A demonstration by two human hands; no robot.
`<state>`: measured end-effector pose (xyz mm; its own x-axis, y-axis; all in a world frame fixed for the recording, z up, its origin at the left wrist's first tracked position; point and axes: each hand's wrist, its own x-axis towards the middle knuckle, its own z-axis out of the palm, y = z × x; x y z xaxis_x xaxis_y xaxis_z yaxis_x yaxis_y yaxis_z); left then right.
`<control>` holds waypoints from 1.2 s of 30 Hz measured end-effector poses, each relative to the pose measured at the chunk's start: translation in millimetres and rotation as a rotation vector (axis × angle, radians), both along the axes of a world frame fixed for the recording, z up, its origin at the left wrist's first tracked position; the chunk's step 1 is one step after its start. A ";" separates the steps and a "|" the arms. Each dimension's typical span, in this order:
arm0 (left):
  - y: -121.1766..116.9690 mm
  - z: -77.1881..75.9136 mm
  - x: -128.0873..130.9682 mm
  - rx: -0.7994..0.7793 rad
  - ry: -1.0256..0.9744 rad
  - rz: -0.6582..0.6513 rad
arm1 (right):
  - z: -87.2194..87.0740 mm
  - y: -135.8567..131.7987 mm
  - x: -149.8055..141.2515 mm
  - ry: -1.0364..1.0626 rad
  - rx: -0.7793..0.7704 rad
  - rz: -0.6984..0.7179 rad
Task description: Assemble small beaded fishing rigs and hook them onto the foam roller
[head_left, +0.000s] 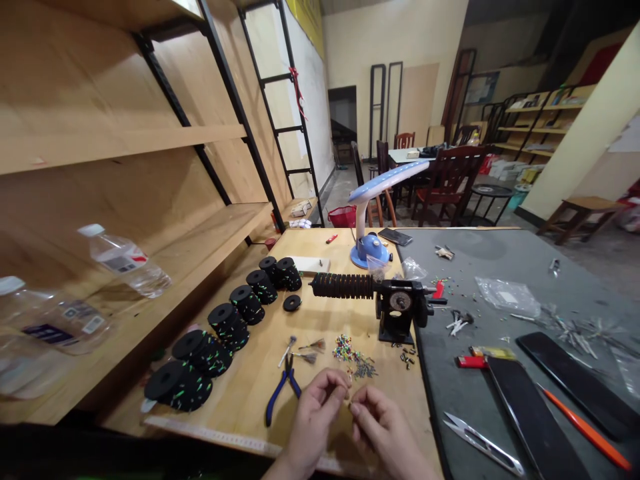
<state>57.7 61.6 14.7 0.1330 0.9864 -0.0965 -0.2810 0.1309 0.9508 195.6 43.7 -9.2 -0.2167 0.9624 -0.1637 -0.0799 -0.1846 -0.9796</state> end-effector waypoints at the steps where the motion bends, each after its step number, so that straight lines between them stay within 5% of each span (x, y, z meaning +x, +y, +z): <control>1: 1.5 4.8 -1.3 0.003 -0.012 -0.003 | 2.5 0.7 1.3 -0.082 0.082 -0.001; 6: 3.9 26.1 -6.1 -0.078 -0.200 -0.100 | 14.7 5.5 7.7 -0.496 0.620 0.038; 11: -3.3 49.2 -9.1 -0.129 -0.451 -0.217 | 32.3 12.9 13.9 -0.611 1.023 0.057; 19: -17.2 86.7 -18.1 -0.022 -0.635 -0.311 | 36.7 47.5 27.0 -0.735 1.182 0.027; 24: -31.1 103.1 -26.4 0.024 -0.602 -0.259 | 30.9 70.7 37.6 -0.809 1.247 -0.083; 31: -45.9 114.1 -31.9 0.087 -0.553 -0.229 | 23.2 87.2 43.4 -0.865 1.226 -0.169; 36: -45.1 114.0 -28.9 0.055 -0.402 -0.169 | 21.0 84.6 47.4 -0.873 1.258 -0.108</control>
<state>28.8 16.5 128.7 0.3090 0.9499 0.0477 -0.6092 0.1592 0.7769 243.1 128.3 11.8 -0.4109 0.5752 0.7073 0.6264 0.7418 -0.2395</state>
